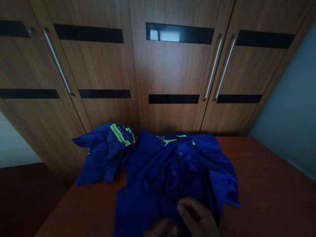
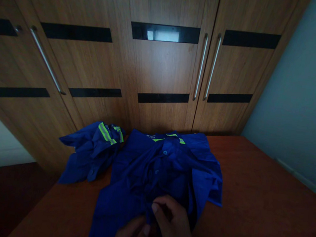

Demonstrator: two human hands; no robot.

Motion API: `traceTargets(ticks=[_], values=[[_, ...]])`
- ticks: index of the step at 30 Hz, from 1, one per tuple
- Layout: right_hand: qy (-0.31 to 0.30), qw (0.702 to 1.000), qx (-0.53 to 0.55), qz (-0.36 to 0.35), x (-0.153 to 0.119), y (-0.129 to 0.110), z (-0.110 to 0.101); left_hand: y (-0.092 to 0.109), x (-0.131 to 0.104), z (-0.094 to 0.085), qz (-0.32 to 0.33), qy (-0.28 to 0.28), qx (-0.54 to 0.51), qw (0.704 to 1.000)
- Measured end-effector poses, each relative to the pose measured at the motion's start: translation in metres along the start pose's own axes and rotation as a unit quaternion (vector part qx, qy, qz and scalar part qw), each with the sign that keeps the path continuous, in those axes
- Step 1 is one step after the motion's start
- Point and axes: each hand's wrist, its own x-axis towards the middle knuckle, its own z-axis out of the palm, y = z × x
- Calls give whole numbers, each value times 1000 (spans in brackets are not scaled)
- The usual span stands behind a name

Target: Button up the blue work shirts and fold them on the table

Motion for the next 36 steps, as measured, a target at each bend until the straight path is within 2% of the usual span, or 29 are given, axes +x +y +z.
traceTargets(ticks=[3, 7, 12, 15, 18, 25, 28, 31, 33, 36], values=[[8, 1000, -10, -7, -5, -5, 5, 9, 5, 0, -29, 46, -63, 997], [17, 998, -45, -50, -8, -10, 6, 20, 10, 2, -74, 123, -141, 979], [53, 982, -118, -138, -9, -7, 8, 25, 13, 6, -74, 207, -175, 960], [99, 953, -190, -216, -9, -3, 8, 21, 14, 7, -76, 217, -183, 956], [143, 923, -235, -268, -8, -2, 7, 15, 15, 8, -85, 201, -184, 958], [184, 897, -264, -303, -3, -3, 10, 10, 14, 10, -77, 204, -174, 960], [199, 903, -252, -285, -2, -2, 13, 10, 13, 10, -55, 192, -149, 968], [191, 930, -212, -231, -1, -3, 15, 11, 12, 9, -43, 188, -146, 970], [158, 959, -169, -164, 0, -5, 14, 13, 12, 9, -48, 190, -150, 969], [70, 994, -68, -45, 2, -10, 9, 15, 13, 6, -64, 190, -161, 966]])
